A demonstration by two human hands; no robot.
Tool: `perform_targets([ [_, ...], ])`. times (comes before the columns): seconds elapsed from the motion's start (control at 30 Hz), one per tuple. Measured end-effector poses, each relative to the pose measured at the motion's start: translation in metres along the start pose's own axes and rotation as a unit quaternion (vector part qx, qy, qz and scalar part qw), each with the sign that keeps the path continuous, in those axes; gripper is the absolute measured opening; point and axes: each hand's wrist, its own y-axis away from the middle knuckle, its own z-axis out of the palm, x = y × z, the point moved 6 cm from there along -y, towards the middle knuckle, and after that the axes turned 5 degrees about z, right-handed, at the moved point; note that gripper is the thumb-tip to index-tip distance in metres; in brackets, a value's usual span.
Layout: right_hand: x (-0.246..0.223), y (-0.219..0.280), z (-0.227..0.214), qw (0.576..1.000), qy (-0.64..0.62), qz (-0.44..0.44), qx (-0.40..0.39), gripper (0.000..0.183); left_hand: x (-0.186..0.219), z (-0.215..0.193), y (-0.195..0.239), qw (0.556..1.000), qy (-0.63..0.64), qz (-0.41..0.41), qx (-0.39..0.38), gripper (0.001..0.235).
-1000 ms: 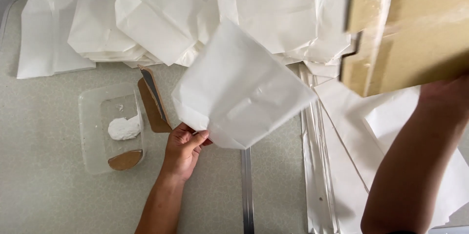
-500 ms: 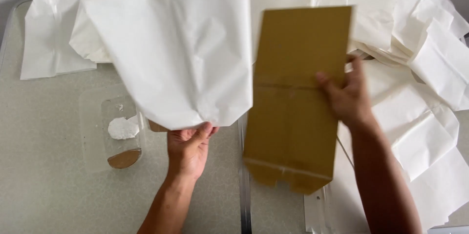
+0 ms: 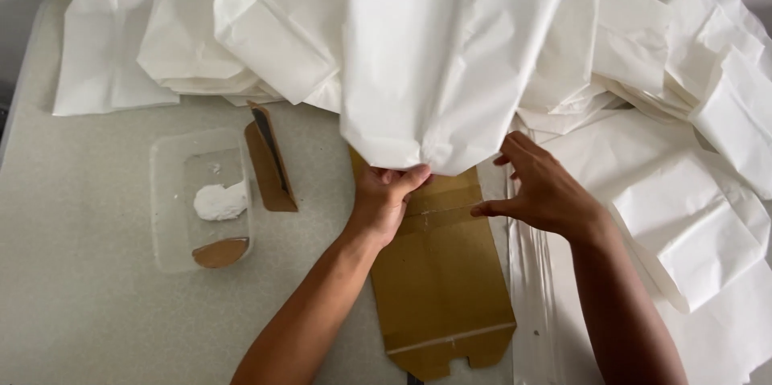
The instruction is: Assembling paper bags by folding paper and applying glue with a cardboard applicator.
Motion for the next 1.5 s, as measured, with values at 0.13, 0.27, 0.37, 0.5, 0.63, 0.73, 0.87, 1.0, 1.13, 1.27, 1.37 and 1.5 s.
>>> perform_targets([
  [0.13,0.001,-0.02,0.012,0.996,-0.081,-0.043,0.002,0.083,-0.007,-0.005,-0.001,0.999,-0.033,0.016,-0.012,0.038],
  [0.27,0.041,-0.044,0.044,0.962,-0.266,-0.055,0.031,0.023,-0.057,-0.066,-0.01,0.993,-0.106,0.025,-0.038,0.038],
  [0.37,0.052,-0.048,0.053,0.951,-0.301,-0.027,0.068,0.021,-0.027,-0.076,-0.02,0.979,-0.19,0.055,-0.038,0.038],
  [0.5,0.044,-0.045,0.064,0.927,-0.363,0.072,0.065,0.027,0.013,-0.06,-0.022,0.955,-0.287,0.068,-0.026,0.026],
  [0.63,0.036,-0.044,0.069,0.934,-0.346,-0.031,0.078,0.031,0.007,-0.066,-0.023,0.959,-0.274,0.067,-0.007,0.025],
  [0.73,0.034,-0.038,0.069,0.916,-0.386,-0.021,0.107,0.024,0.004,-0.067,-0.026,0.966,-0.25,0.06,-0.014,0.027],
  [0.87,0.053,-0.047,0.076,0.899,-0.425,-0.037,0.104,0.026,0.0,-0.074,-0.032,0.971,-0.229,0.065,-0.018,0.016],
  [1.0,0.046,-0.046,0.074,0.888,-0.444,-0.048,0.113,0.027,-0.002,-0.078,-0.033,0.969,-0.238,0.059,-0.016,0.016],
  [1.13,0.05,-0.047,0.076,0.885,-0.449,-0.058,0.111,0.026,0.005,-0.069,-0.031,0.983,-0.177,0.039,-0.032,0.034],
  [1.27,0.055,-0.048,0.074,0.875,-0.464,-0.052,0.129,0.027,0.008,-0.073,-0.034,0.983,-0.165,0.078,0.012,0.03],
  [1.37,0.059,-0.049,0.075,0.869,-0.472,-0.051,0.138,0.028,0.01,-0.078,-0.033,0.978,-0.171,0.098,0.061,0.015],
  [1.5,0.069,-0.053,0.078,0.865,-0.48,-0.051,0.137,0.03,0.003,-0.082,-0.034,0.977,-0.18,0.101,0.043,0.015],
])
